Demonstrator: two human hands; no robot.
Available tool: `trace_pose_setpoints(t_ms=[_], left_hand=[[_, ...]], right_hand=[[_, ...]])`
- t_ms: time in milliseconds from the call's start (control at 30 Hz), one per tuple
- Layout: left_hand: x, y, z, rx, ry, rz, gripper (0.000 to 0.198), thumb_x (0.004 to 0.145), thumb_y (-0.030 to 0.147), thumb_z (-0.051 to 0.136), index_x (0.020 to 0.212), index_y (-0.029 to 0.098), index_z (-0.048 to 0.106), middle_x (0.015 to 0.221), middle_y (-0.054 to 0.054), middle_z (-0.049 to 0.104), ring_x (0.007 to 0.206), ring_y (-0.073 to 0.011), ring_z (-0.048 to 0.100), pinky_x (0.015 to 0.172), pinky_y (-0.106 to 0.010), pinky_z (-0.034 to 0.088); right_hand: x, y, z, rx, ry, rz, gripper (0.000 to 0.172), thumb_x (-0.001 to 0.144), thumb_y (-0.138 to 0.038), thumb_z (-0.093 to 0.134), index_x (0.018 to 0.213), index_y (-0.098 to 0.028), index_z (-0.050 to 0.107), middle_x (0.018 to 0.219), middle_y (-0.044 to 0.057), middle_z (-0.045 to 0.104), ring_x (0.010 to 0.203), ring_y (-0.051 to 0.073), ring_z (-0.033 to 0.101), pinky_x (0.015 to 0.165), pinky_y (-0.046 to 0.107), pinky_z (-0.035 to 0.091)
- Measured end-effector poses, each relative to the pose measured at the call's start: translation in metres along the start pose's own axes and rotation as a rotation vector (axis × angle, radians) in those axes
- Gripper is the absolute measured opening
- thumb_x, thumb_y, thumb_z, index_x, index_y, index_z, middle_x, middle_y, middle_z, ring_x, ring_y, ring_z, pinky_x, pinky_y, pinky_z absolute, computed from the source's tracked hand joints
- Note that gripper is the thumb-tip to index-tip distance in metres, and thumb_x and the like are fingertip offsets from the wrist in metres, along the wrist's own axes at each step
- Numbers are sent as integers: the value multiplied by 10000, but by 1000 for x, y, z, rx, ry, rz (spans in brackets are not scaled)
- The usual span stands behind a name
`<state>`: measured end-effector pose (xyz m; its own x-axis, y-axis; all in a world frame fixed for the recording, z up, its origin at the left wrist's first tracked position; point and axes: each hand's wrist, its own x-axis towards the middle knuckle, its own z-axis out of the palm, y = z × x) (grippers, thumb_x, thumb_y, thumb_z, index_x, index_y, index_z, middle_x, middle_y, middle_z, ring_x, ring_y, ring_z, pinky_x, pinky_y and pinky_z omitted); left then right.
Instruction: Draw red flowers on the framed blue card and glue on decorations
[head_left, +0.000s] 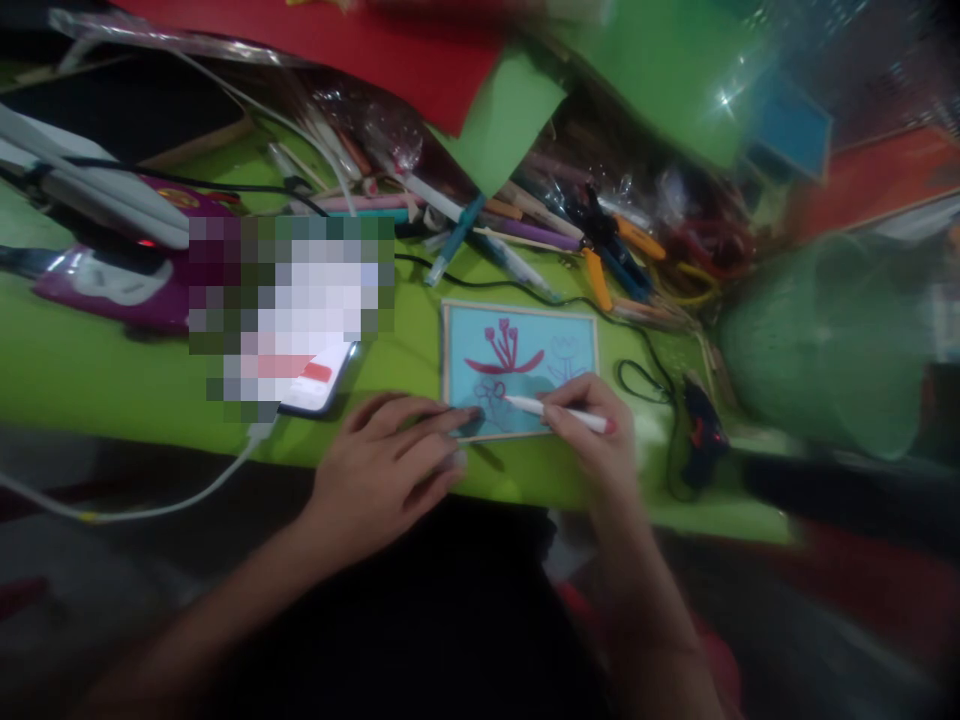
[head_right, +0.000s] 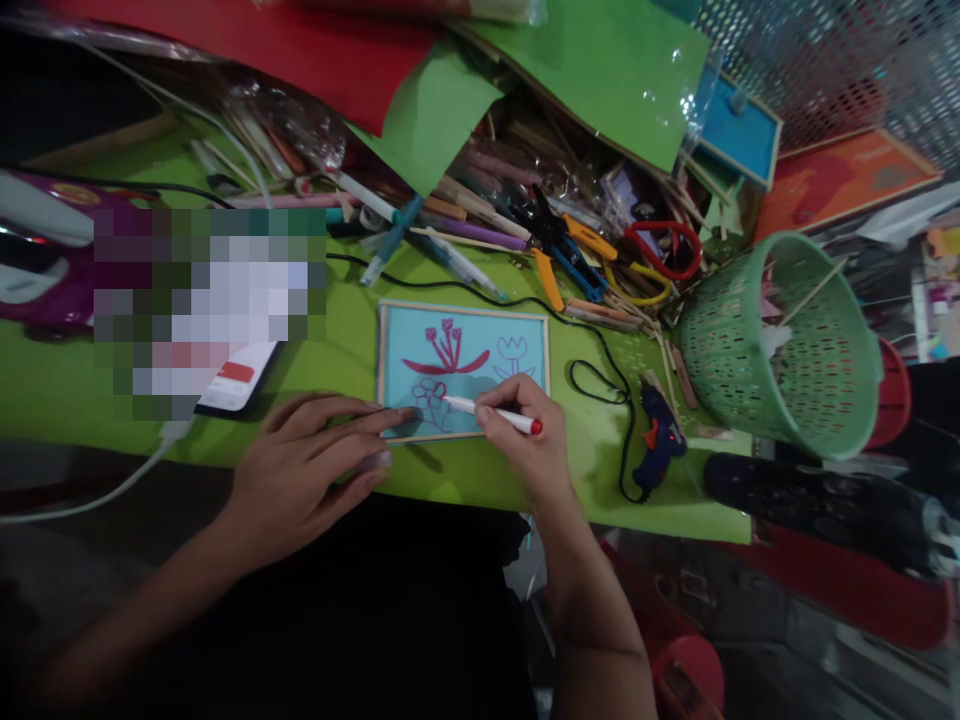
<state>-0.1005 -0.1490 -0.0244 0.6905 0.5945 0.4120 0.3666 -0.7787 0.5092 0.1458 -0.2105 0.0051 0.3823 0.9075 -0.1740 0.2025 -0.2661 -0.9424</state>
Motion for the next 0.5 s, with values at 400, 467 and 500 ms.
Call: trace_pose_setpoints(t_ms=[400, 467, 500], left_hand=[[-1, 0, 1, -5, 6, 2, 64, 1005, 255, 618, 1031, 234, 673, 1248, 14, 793, 1091, -279, 691, 953, -479, 469], [-1, 0, 1, -4, 6, 5, 64, 1005, 249, 616, 1033, 233, 672, 1250, 13, 792, 1088, -278, 692, 952, -479, 471], [-1, 0, 1, -3, 6, 6, 66, 1006, 248, 613, 1033, 234, 672, 1250, 14, 792, 1086, -278, 692, 951, -478, 471]], right_hand=[[1, 1, 0, -58, -28, -19, 109, 835, -322, 792, 833, -234, 728, 725, -13, 697, 628, 135, 557, 556, 254, 404], [0, 1, 0, -56, -31, -16, 108, 839, -324, 793, 844, -236, 732, 731, -14, 701, 626, 132, 559, 555, 251, 404], [0, 1, 1, -54, -33, -16, 107, 840, -324, 793, 845, -236, 733, 733, -14, 703, 625, 131, 559, 554, 250, 405]])
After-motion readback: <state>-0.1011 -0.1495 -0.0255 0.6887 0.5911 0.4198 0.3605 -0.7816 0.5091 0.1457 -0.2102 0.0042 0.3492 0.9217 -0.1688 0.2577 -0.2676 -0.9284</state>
